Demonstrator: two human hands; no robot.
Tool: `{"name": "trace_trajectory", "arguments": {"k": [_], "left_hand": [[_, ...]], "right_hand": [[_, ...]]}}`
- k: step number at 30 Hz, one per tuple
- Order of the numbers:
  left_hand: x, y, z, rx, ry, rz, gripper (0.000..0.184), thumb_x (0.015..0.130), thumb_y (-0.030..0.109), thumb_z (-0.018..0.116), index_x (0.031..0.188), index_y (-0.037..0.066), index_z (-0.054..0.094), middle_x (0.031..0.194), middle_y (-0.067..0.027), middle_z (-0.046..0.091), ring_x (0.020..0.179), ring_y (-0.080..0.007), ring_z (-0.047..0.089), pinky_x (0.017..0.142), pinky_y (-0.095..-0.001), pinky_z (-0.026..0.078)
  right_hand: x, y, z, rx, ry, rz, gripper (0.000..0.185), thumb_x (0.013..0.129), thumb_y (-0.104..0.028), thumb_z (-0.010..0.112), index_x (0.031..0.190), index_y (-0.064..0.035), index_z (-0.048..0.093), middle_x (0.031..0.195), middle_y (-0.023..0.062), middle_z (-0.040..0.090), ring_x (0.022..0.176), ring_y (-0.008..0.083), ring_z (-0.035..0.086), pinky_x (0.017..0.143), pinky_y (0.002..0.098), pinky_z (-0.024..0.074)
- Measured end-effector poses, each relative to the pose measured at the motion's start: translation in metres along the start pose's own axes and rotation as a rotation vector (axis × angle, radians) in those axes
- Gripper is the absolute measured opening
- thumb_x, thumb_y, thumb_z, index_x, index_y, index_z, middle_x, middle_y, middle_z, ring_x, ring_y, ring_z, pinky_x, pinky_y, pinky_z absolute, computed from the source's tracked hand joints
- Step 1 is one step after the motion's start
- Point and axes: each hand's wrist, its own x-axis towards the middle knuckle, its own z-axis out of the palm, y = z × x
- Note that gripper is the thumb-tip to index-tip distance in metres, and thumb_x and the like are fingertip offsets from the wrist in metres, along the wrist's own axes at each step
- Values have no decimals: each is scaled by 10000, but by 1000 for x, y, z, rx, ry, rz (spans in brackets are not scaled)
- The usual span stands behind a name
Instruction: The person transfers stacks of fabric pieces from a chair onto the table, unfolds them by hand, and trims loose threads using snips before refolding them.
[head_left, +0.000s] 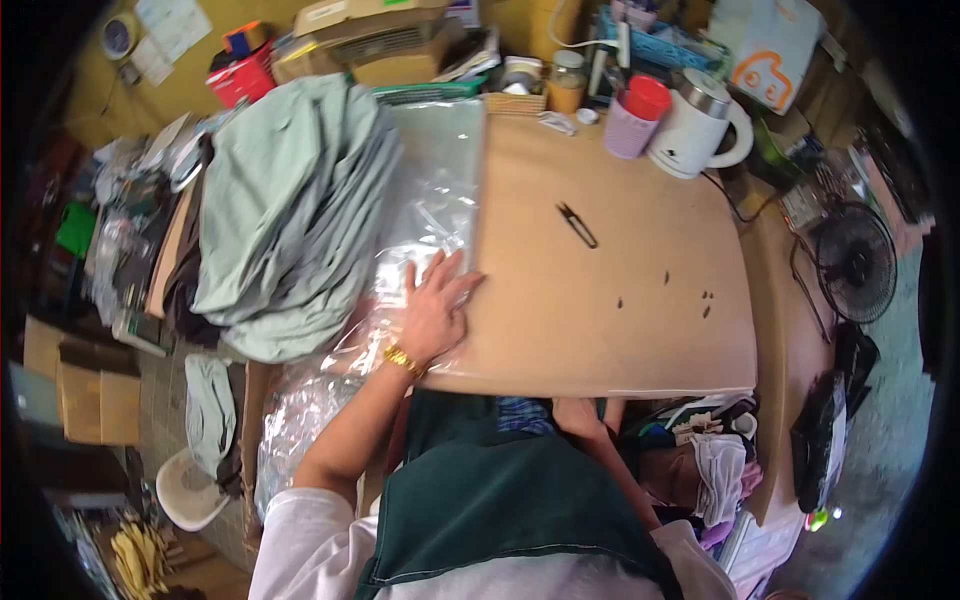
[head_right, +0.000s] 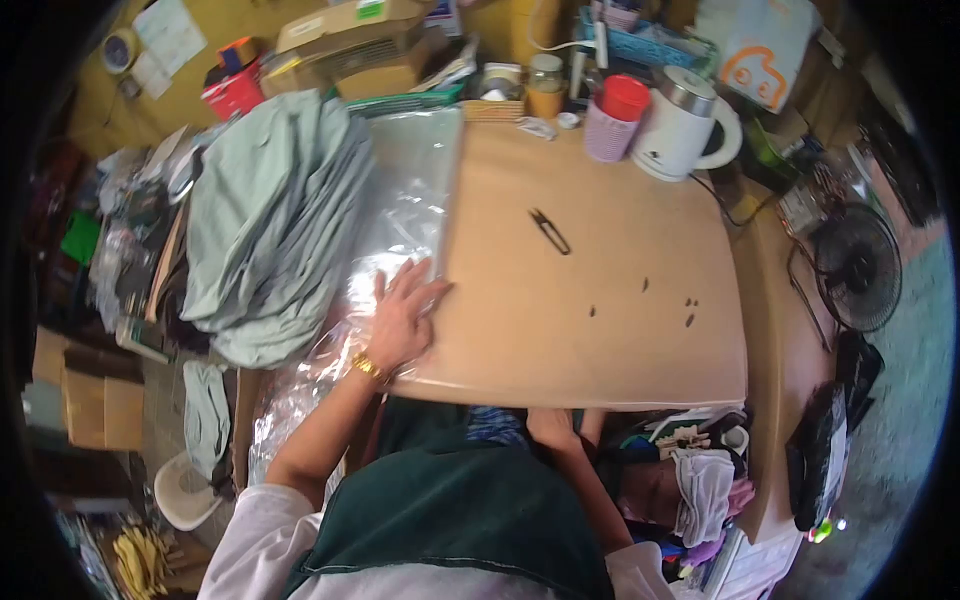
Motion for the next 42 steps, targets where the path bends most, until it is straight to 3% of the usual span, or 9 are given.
{"name": "trace_trajectory", "arguments": {"k": [16, 21, 26, 33, 35, 36, 37, 40, 42], "left_hand": [[-11, 5, -2, 37, -13, 74, 511, 737, 74, 580, 1240, 163, 587, 1439, -165, 411, 1394, -358, 319, 1115, -641, 177], [56, 48, -43, 360, -322, 114, 515, 782, 137, 613, 1292, 123, 544, 1425, -220, 407, 1339, -377, 387, 1039, -645, 311], [233, 38, 52, -138, -204, 181, 535, 823, 97, 555, 1353, 96, 480, 1410, -236, 427, 1256, -403, 466, 1037, -453, 415], [381, 22, 208, 104, -28, 325, 577, 881, 124, 482, 1447, 160, 377, 1492, -242, 328, 1319, -417, 407, 1062, -485, 388], [388, 41, 183, 131, -131, 84, 458, 897, 157, 484, 1354, 171, 492, 1432, -139, 415, 1319, -362, 406, 1072, -538, 345], [390, 45, 174, 141, -131, 99, 344, 912, 145, 457, 1236, 121, 569, 1285, -164, 501, 1215, -353, 505, 988, -508, 429], [396, 40, 181, 131, -136, 102, 344, 912, 145, 457, 1236, 121, 569, 1285, -164, 501, 1215, -353, 505, 988, -508, 429], [402, 24, 191, 73, -13, 172, 243, 857, 122, 571, 1094, 86, 609, 1134, -187, 537, 934, -360, 625, 792, -426, 531], [389, 9, 192, 57, -38, 236, 216, 850, 117, 582, 1058, 76, 622, 1106, -184, 550, 912, -357, 627, 789, -428, 529]], "right_hand": [[-53, -36, -8, -590, 316, -458, 408, 916, -234, 635, 1245, -5, 562, 1216, 128, 592, 1131, 238, 534, 952, 364, 426], [-63, -39, -26, -794, 444, -512, 388, 909, -228, 637, 1220, -5, 575, 1179, 136, 606, 1092, 236, 555, 924, 363, 442], [-71, -42, -36, -935, 525, -496, 368, 902, -222, 639, 1195, -4, 587, 1143, 144, 620, 1054, 235, 577, 897, 361, 457], [-73, -56, -44, -1055, 590, -429, 341, 893, -213, 643, 1160, -4, 605, 1092, 156, 639, 999, 233, 606, 858, 359, 479], [-73, -56, -47, -1079, 602, -412, 333, 890, -211, 643, 1150, -4, 610, 1077, 159, 644, 984, 232, 614, 847, 358, 485], [-74, -57, -49, -1087, 602, -398, 330, 889, -210, 644, 1144, -4, 613, 1070, 161, 647, 976, 232, 619, 841, 358, 488], [-76, -54, -50, -1099, 608, -393, 326, 888, -208, 644, 1139, -4, 615, 1062, 162, 650, 968, 232, 623, 836, 357, 491], [-80, -56, -51, -1128, 608, -367, 315, 884, -205, 646, 1124, -4, 623, 1040, 167, 658, 945, 231, 635, 819, 356, 501], [-82, -57, -53, -1158, 587, -338, 307, 881, -202, 647, 1114, -3, 628, 1026, 171, 663, 930, 230, 644, 808, 356, 507]]}}
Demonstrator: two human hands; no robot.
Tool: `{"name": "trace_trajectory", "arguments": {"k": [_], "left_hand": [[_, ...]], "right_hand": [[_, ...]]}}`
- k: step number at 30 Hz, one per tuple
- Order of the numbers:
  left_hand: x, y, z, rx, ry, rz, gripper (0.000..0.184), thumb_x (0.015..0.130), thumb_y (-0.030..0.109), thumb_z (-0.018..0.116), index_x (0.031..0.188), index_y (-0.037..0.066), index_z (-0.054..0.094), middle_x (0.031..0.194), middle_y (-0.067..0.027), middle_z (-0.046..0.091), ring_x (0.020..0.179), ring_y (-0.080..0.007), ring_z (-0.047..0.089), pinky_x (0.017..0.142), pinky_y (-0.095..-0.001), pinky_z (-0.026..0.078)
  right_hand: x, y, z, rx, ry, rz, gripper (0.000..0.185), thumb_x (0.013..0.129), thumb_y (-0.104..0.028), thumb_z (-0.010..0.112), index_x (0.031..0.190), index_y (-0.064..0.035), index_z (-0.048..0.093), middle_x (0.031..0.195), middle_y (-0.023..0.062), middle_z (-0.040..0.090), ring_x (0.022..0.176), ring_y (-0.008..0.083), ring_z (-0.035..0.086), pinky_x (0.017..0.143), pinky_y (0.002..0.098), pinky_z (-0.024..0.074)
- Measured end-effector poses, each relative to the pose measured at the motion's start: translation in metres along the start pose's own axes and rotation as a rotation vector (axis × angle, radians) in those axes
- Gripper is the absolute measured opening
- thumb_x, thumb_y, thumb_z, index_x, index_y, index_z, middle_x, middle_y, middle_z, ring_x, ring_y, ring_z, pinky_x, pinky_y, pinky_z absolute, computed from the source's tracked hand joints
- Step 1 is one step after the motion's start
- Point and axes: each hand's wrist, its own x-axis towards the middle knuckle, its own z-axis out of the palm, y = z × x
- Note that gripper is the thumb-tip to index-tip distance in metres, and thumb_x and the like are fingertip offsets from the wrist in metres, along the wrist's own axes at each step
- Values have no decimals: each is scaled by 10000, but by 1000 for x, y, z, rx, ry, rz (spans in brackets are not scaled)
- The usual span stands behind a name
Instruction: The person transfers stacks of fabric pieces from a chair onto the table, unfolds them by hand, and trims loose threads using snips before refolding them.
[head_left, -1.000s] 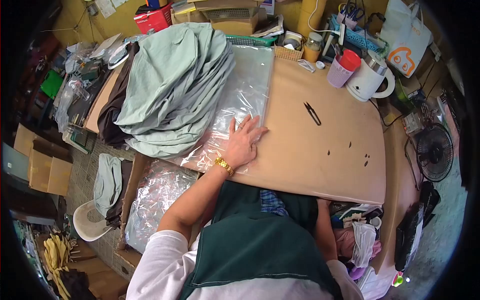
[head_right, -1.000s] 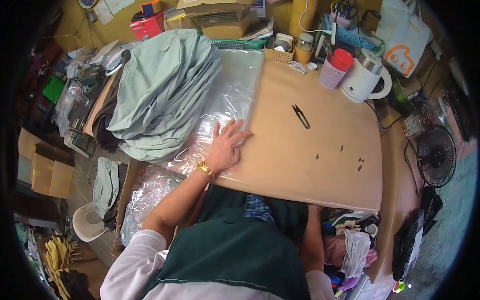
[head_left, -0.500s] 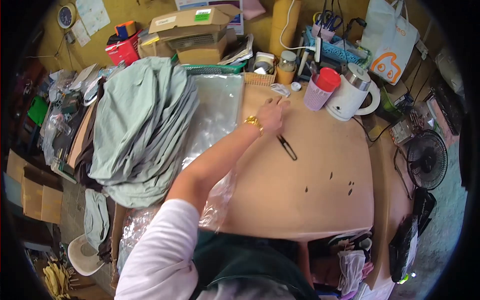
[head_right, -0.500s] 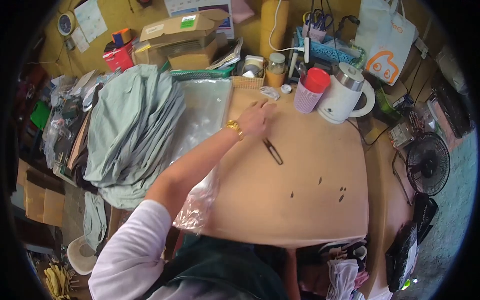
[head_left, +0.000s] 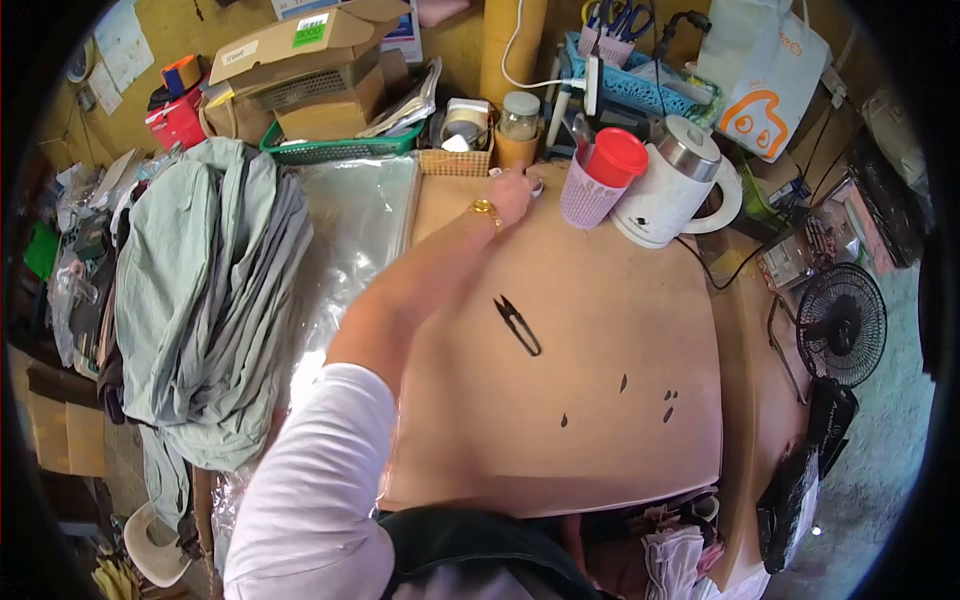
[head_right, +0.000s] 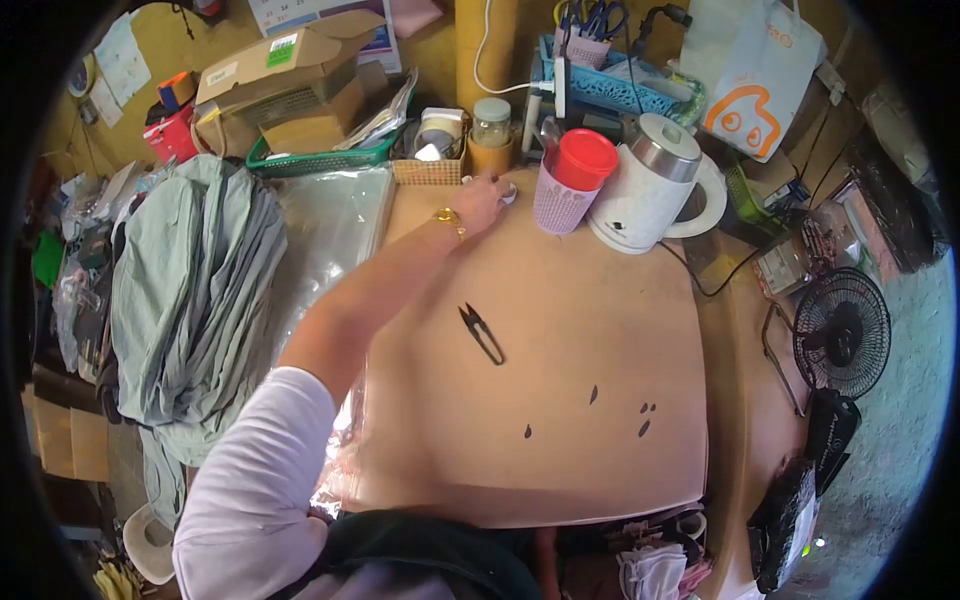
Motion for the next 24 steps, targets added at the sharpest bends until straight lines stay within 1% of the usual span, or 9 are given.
{"name": "trace_trajectory", "arguments": {"k": [4, 7, 8, 11, 15, 17, 19, 22, 24], "left_hand": [[-66, 2, -70, -33, -144, 105, 132, 838, 95, 590, 952, 56, 644, 1043, -173, 576, 886, -348, 627, 794, -426, 520], [-125, -3, -103, -64, -279, 160, 144, 832, 66, 584, 964, 54, 638, 1040, -167, 576, 892, -344, 628, 813, -431, 517], [-136, -5, -113, -72, -310, 190, 169, 826, 47, 582, 989, 54, 630, 1030, -163, 576, 894, -342, 629, 827, -435, 514], [-161, -11, -119, -192, -6, 199, 279, 812, 8, 580, 1086, 61, 603, 1099, -153, 580, 933, -361, 627, 859, -440, 511], [-150, 9, -155, -211, 2, 27, 359, 816, 9, 589, 1169, 68, 569, 1225, -186, 544, 986, -387, 617, 880, -420, 507], [-145, 18, -152, -327, -166, 47, 398, 824, 97, 638, 1215, 84, 568, 1345, -205, 476, 1128, -408, 556, 959, -435, 465], [-162, 37, -154, 148, -178, 220, 471, 814, 225, 693, 1249, 100, 565, 1384, -204, 449, 1243, -409, 470, 1044, -478, 385], [-199, 53, -218, 84, -57, 99, 581, 797, 327, 712, 1307, 113, 537, 1438, -188, 417, 1337, -406, 373, 1101, -525, 302], [-240, 54, -286, 421, 180, -104, 641, 810, 375, 693, 1356, 107, 491, 1474, -207, 373, 1364, -402, 350, 1104, -578, 267]], "right_hand": [[-18, 0, -10, -126, -167, 3, 293, 875, -198, 648, 1094, -3, 638, 996, 177, 674, 899, 229, 661, 786, 354, 519], [-26, -32, -60, -372, -626, -38, 282, 871, -194, 650, 1079, -3, 645, 974, 182, 682, 875, 228, 673, 769, 353, 529], [-26, -51, -85, -114, -611, -172, 229, 882, -176, 641, 1026, 2, 640, 882, 154, 667, 809, 199, 653, 722, 330, 514], [-6, -129, -107, 36, -158, -339, 132, 903, -130, 613, 970, -18, 633, 865, 195, 654, 778, 321, 668, 665, 385, 510], [100, -191, -59, 57, 242, -852, 201, 878, -94, 627, 1041, 11, 575, 1028, 204, 572, 986, 379, 566, 826, 453, 460], [146, -213, -21, -29, 505, -1032, 209, 856, -70, 633, 1043, 0, 574, 1029, 199, 561, 962, 401, 545, 832, 469, 444], [188, -202, 7, -122, 475, -1061, 207, 847, -63, 635, 1037, -2, 579, 1015, 197, 561, 948, 406, 539, 835, 475, 441], [201, -202, 10, -204, 507, -973, 211, 826, -50, 633, 1028, -9, 586, 953, 189, 558, 907, 402, 536, 823, 476, 443], [219, -185, 13, -227, 507, -920, 184, 876, -57, 598, 1049, 2, 580, 972, 183, 581, 913, 374, 558, 804, 459, 450]]}}
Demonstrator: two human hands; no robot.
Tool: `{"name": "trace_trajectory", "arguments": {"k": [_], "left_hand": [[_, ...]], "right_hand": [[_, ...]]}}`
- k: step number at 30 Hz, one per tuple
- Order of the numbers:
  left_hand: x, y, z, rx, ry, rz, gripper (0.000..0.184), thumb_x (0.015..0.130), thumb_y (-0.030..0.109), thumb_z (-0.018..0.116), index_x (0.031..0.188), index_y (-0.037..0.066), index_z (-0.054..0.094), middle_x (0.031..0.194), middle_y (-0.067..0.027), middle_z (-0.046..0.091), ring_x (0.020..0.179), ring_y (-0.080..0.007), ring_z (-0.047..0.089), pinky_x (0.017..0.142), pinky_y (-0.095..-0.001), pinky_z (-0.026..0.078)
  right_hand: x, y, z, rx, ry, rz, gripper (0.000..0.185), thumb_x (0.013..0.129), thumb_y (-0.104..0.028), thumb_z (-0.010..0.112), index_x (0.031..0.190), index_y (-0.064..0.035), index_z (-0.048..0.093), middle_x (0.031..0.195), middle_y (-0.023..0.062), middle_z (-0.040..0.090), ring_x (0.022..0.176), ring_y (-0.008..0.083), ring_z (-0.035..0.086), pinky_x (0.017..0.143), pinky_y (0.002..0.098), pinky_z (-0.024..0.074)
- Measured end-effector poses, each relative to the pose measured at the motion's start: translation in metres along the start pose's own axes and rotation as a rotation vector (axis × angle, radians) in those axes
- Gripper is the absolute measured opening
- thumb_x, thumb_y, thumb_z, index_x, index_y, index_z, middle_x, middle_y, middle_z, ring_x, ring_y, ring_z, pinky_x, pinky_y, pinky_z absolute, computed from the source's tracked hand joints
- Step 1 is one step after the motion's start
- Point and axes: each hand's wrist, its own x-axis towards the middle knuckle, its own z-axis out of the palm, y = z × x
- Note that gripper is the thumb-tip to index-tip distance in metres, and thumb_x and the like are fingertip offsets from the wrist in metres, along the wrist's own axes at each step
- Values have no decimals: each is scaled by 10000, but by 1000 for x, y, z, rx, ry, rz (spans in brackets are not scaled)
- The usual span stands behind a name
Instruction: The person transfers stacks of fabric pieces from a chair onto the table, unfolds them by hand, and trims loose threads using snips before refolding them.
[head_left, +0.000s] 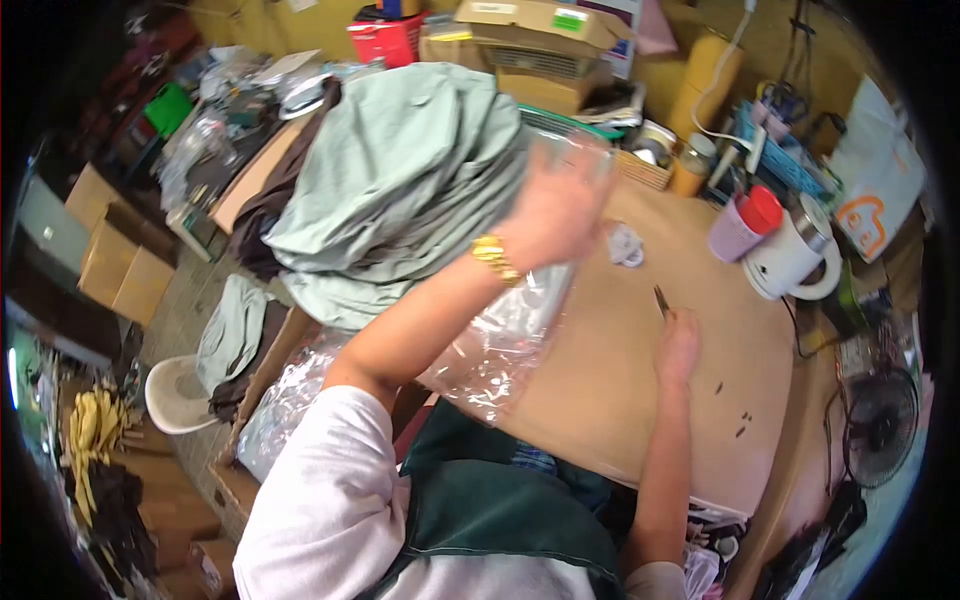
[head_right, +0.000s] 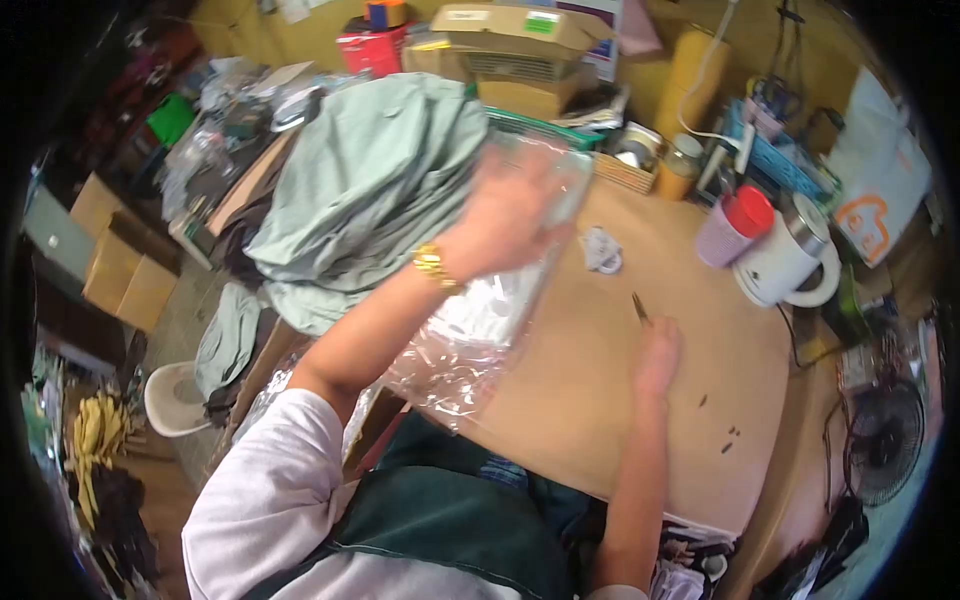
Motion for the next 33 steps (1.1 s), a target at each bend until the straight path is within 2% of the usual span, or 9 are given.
{"name": "trace_trajectory", "arguments": {"k": [3, 5, 12, 19, 23, 25, 29, 30, 33], "left_hand": [[-68, -85, -27, 233, 54, -465, 900, 770, 441, 725, 1473, 69, 303, 1460, -222, 381, 1375, -384, 335, 1068, -665, 229], [-122, -140, -11, -2, -310, -701, 900, 782, 483, 702, 1444, 13, 314, 1398, -220, 456, 1328, -401, 404, 1040, -597, 317], [-167, -157, -38, -20, -218, -546, 789, 859, 520, 614, 1397, -5, 374, 1246, -247, 572, 1137, -393, 562, 965, -495, 413], [-183, -204, -92, 3, -399, -715, 404, 839, 376, 660, 1072, 46, 681, 964, -200, 681, 925, -386, 646, 807, -480, 480], [-170, -229, -98, -7, 51, -665, 284, 835, 226, 621, 1031, 26, 663, 908, -227, 666, 893, -405, 638, 741, -468, 501], [-142, -202, -111, -59, 177, -580, 255, 823, 144, 576, 1032, 17, 647, 882, -244, 656, 873, -414, 633, 756, -478, 504], [-95, -79, -111, -342, -14, -271, 419, 754, 32, 535, 1167, 13, 598, 879, -273, 646, 852, -414, 637, 752, -462, 516], [-86, -38, -115, -375, -338, -265, 445, 802, 114, 584, 1229, -1, 540, 929, -284, 640, 864, -423, 631, 757, -479, 508], [-131, 51, -90, -622, -336, 150, 616, 881, 410, 627, 1296, -19, 475, 1312, -262, 519, 1163, -425, 543, 957, -483, 449]], "right_hand": [[0, -13, -4, 684, 76, 480, 189, 930, -114, 567, 1074, 7, 572, 980, 188, 616, 915, 349, 595, 782, 438, 463], [15, -30, -11, 585, -2, 508, 260, 932, -180, 582, 1117, -1, 552, 991, 192, 630, 934, 345, 610, 787, 434, 470], [82, -90, 45, 70, -205, 328, 617, 801, -455, 716, 1201, -57, 467, 1032, 218, 654, 1010, 407, 616, 837, 492, 471], [129, -66, 51, 150, -131, 385, 506, 868, -453, 632, 1089, -9, 526, 1071, 278, 635, 1060, 446, 587, 885, 502, 455], [104, -26, 47, 596, -97, 506, 390, 965, -381, 538, 973, 6, 580, 866, 173, 636, 748, 268, 619, 692, 358, 489], [92, -33, 33, 928, -127, 638, 361, 995, -339, 512, 928, 3, 601, 787, 120, 618, 588, 177, 578, 591, 277, 467], [60, -158, -105, 949, 183, 95, 331, 1043, -263, 424, 956, 5, 598, 782, 44, 579, 522, 69, 467, 530, 206, 394], [45, -185, -129, 942, 183, 106, 331, 1043, -263, 424, 956, 5, 598, 782, 44, 579, 522, 69, 467, 530, 206, 394], [7, -211, -159, 881, 17, -83, 288, 1031, -219, 452, 1044, 22, 609, 945, 90, 653, 709, 136, 622, 658, 242, 480]]}}
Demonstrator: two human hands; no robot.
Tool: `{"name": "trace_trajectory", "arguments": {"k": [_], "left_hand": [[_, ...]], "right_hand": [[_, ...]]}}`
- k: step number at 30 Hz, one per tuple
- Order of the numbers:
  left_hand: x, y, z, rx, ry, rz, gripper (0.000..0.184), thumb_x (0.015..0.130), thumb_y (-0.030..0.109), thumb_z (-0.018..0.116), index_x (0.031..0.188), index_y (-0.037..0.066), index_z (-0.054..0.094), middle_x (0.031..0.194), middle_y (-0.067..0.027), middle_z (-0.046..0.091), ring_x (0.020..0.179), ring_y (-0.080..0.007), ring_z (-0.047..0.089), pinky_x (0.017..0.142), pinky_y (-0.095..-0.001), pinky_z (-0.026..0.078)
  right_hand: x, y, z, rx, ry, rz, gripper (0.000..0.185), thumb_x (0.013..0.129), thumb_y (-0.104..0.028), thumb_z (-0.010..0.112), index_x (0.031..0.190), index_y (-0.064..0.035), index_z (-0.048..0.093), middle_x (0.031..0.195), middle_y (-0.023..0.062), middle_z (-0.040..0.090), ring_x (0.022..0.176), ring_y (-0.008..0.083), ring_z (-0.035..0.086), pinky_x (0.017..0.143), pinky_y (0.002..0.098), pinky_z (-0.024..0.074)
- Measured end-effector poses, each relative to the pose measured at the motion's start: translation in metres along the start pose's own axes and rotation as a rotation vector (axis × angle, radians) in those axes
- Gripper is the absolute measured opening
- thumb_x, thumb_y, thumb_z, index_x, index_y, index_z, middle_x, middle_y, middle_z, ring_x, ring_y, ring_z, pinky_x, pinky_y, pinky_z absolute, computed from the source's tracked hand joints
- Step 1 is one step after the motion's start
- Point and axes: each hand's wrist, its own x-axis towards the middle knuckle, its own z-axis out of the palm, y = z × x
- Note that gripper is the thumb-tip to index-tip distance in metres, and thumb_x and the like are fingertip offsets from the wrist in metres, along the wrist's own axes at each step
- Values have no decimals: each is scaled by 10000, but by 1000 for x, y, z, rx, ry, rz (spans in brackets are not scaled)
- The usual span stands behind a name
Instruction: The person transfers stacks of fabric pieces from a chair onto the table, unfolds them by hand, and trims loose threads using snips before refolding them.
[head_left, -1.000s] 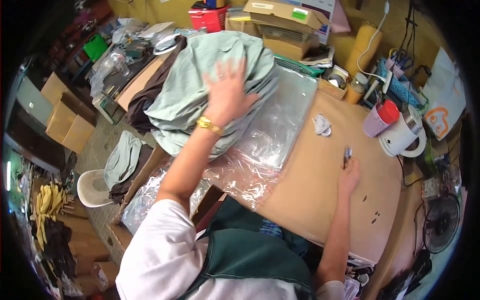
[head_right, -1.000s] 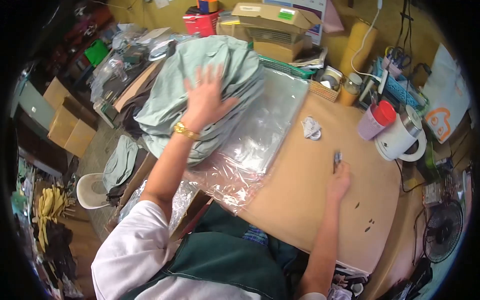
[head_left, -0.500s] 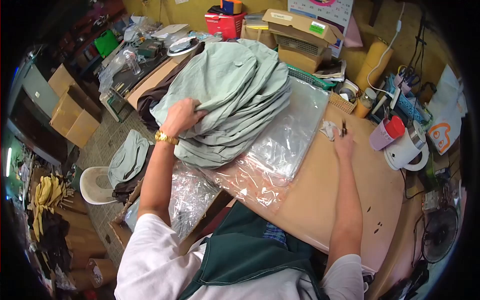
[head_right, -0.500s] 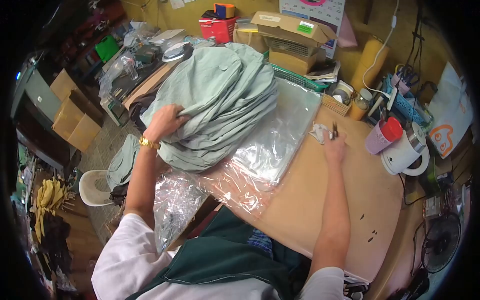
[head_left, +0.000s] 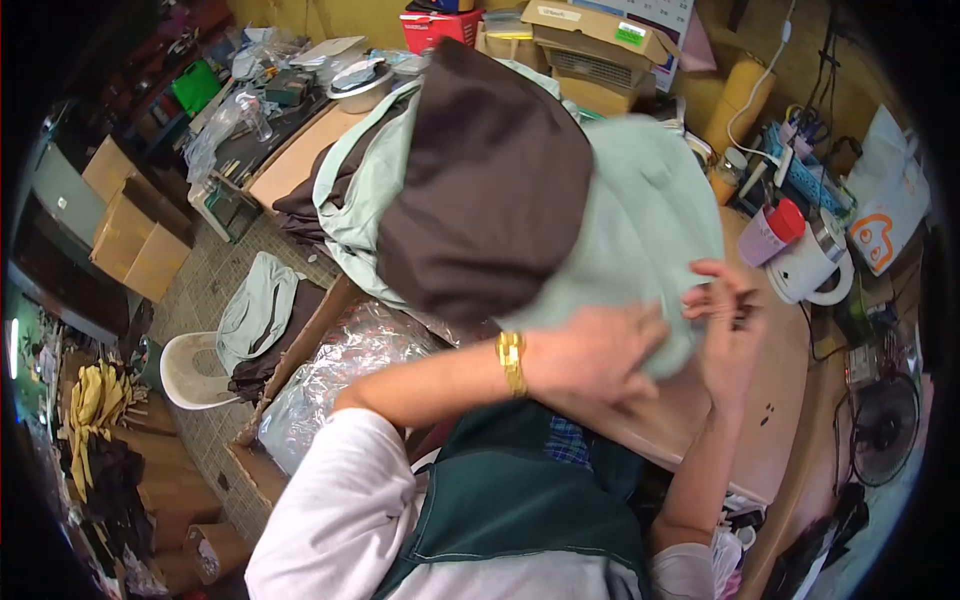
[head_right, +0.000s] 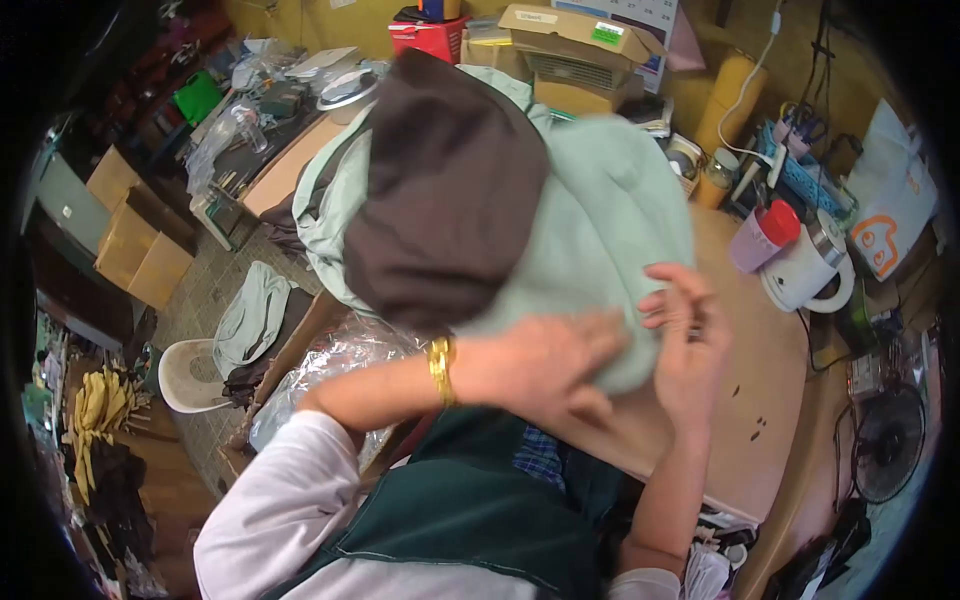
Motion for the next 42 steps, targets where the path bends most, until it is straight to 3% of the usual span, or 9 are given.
{"name": "trace_trajectory", "arguments": {"k": [3, 5, 8, 12, 22, 26, 30, 34, 42], "left_hand": [[-27, 8, 14, 96, -47, 28, 577, 889, 400, 612, 1310, 24, 493, 1377, -195, 488, 1336, -354, 404, 1091, -551, 284], [-53, -16, 30, 236, 105, -102, 567, 878, 402, 623, 1311, 52, 517, 1402, -188, 468, 1375, -345, 355, 1095, -595, 248], [-99, -59, 38, 123, 77, -155, 406, 866, 234, 661, 1247, 106, 602, 1384, -180, 490, 1341, -372, 407, 1109, -526, 296], [-116, -93, 32, 169, 436, -334, 522, 775, 142, 713, 1268, 79, 552, 1395, -185, 463, 1293, -379, 434, 1081, -460, 350], [-105, -110, 27, 522, 255, -508, 446, 822, 218, 678, 1222, 37, 599, 1342, -181, 518, 1225, -352, 489, 998, -449, 395], [-55, -58, 47, -524, 122, -710, 610, 847, 258, 701, 1328, -7, 436, 981, -194, 642, 897, -352, 633, 804, -401, 495], [-65, -71, 113, -279, 265, -346, 652, 831, 198, 733, 1332, -18, 375, 794, -131, 632, 780, -292, 660, 723, -378, 518], [-105, -66, 54, -968, -397, -627, 351, 902, 177, 680, 1176, 10, 539, 696, -47, 623, 586, -144, 636, 548, -258, 502], [29, -165, 106, -640, 572, -645, 817, 881, 430, 666, 1397, -97, 313, 1222, -259, 587, 915, -230, 685, 798, -322, 526]], "right_hand": [[-38, 51, -23, -351, -342, 212, 281, 993, -167, 503, 1225, -36, 591, 1255, 162, 606, 1125, 275, 609, 927, 354, 478], [-73, 98, -65, -753, -707, 473, 408, 947, -105, 527, 1353, -149, 537, 1497, 165, 385, 1417, 353, 301, 1142, 480, 255], [-97, 129, -134, -839, -723, 434, 462, 943, -86, 497, 1387, -212, 511, 1577, 108, 247, 1469, 326, 166, 1175, 501, 139], [-87, 138, -170, -794, -696, 561, 482, 943, -77, 486, 1404, -220, 493, 1592, 46, 227, 1481, 318, 112, 1175, 534, 85], [-83, 164, -175, -834, -562, 562, 490, 934, -66, 501, 1392, -241, 498, 1577, 73, 254, 1464, 333, 175, 1153, 580, 134], [-81, 158, -137, -689, -324, 488, 489, 917, -24, 504, 1376, -192, 508, 1544, 116, 316, 1439, 355, 240, 1142, 574, 175], [-109, 155, -104, -1045, -301, 358, 492, 904, 7, 504, 1364, -170, 518, 1518, 135, 356, 1429, 352, 265, 1143, 565, 187], [-114, 144, -140, -931, -418, 255, 479, 895, 13, 514, 1345, -152, 539, 1497, 136, 393, 1410, 326, 320, 1140, 498, 252], [-48, 117, -43, -569, -113, 230, 212, 950, -68, 503, 1135, -30, 601, 1113, 174, 640, 1070, 361, 599, 900, 393, 473]]}}
